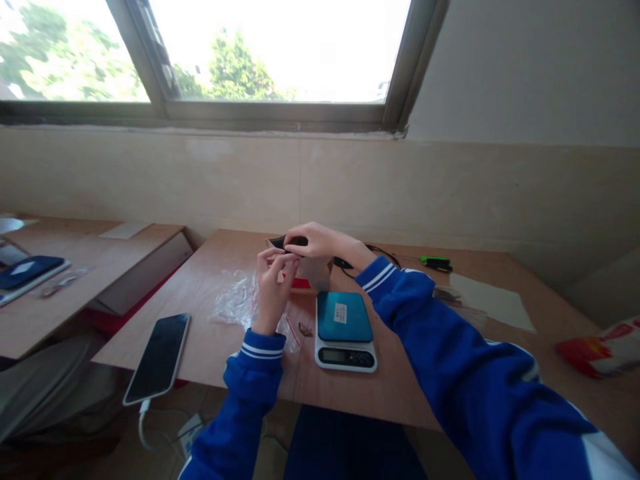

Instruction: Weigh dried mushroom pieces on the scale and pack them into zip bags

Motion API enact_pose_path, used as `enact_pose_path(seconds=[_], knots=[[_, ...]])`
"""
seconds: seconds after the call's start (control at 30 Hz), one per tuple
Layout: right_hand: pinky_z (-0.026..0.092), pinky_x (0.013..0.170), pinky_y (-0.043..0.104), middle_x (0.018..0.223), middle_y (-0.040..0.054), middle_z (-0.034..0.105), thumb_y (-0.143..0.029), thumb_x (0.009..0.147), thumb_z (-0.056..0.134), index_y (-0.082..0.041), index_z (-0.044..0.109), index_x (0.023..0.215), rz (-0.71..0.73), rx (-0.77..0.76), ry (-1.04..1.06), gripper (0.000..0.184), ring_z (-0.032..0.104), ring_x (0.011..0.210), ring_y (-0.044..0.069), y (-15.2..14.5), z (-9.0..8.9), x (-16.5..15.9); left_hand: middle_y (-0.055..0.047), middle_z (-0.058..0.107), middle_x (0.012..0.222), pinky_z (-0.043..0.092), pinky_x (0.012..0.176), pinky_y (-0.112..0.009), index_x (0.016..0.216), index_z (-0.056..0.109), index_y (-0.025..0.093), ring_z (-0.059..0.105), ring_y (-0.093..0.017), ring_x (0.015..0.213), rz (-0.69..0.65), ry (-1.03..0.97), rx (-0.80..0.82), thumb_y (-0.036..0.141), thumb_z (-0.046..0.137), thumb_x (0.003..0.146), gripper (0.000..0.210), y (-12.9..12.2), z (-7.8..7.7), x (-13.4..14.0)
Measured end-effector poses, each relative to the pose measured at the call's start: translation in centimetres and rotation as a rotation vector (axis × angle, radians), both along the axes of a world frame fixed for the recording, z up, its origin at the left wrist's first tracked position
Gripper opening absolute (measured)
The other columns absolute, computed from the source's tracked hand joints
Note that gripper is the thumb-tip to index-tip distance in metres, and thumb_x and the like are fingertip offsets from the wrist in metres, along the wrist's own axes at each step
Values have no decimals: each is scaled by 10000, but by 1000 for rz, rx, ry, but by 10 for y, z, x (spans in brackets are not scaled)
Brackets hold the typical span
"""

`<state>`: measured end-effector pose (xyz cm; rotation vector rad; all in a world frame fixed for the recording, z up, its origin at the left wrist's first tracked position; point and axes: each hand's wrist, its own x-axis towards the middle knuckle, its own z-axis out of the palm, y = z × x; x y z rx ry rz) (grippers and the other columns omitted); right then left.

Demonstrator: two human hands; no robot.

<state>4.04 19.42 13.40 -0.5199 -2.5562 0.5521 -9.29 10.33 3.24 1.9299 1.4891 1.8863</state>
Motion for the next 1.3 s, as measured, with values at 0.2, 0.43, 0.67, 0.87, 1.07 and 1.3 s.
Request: enact_pose_path(seconds=[0.2,0.43,0.67,0.87,1.07,1.3], knots=[[440,743,275,894,44,669,-262,935,451,-192,626,864,-196,100,399,201,597,819,158,-45,-12,12,-75,530,1299,443,1029,-405,1140,624,248,511,-195,1225,-35,31,21,258,459,950,252,-13,7,-6],[468,720,308,795,52,641,-178,911,467,-197,603,780,-253,78,77,189,588,769,181,-101,-102,25,-72,601,1029,507,809,-351,973,650,194,603,-200,947,222,-158,-250,274,497,891,191,-61,-31,-28],[441,901,454,1064,185,631,-275,842,636,-87,673,974,-412,302,-569,232,554,1054,323,-109,-156,10,-89,570,994,507,762,-396,956,621,163,591,-231,880,324,-404,-512,362,516,799,274,-103,-91,-29],[419,859,406,966,115,673,-224,854,628,-130,656,893,-400,142,-396,105,595,966,263,-107,-127,16,-100,518,1061,488,857,-462,1103,553,154,565,-242,911,467,-464,-597,516,543,785,482,-121,-116,-20],[392,766,295,870,26,663,-287,872,624,-175,618,906,-453,78,237,117,592,799,154,-77,-32,32,-139,518,1100,391,993,-523,1233,481,132,492,-337,1136,576,-274,-739,564,624,734,676,-111,-123,-16],[361,918,387,1085,95,634,-235,878,604,-169,633,1041,-601,245,98,179,567,1052,243,-42,-1,31,-229,489,1199,319,1028,-548,1164,552,83,457,-420,1179,656,-98,-950,523,655,699,649,-107,-116,-2]])
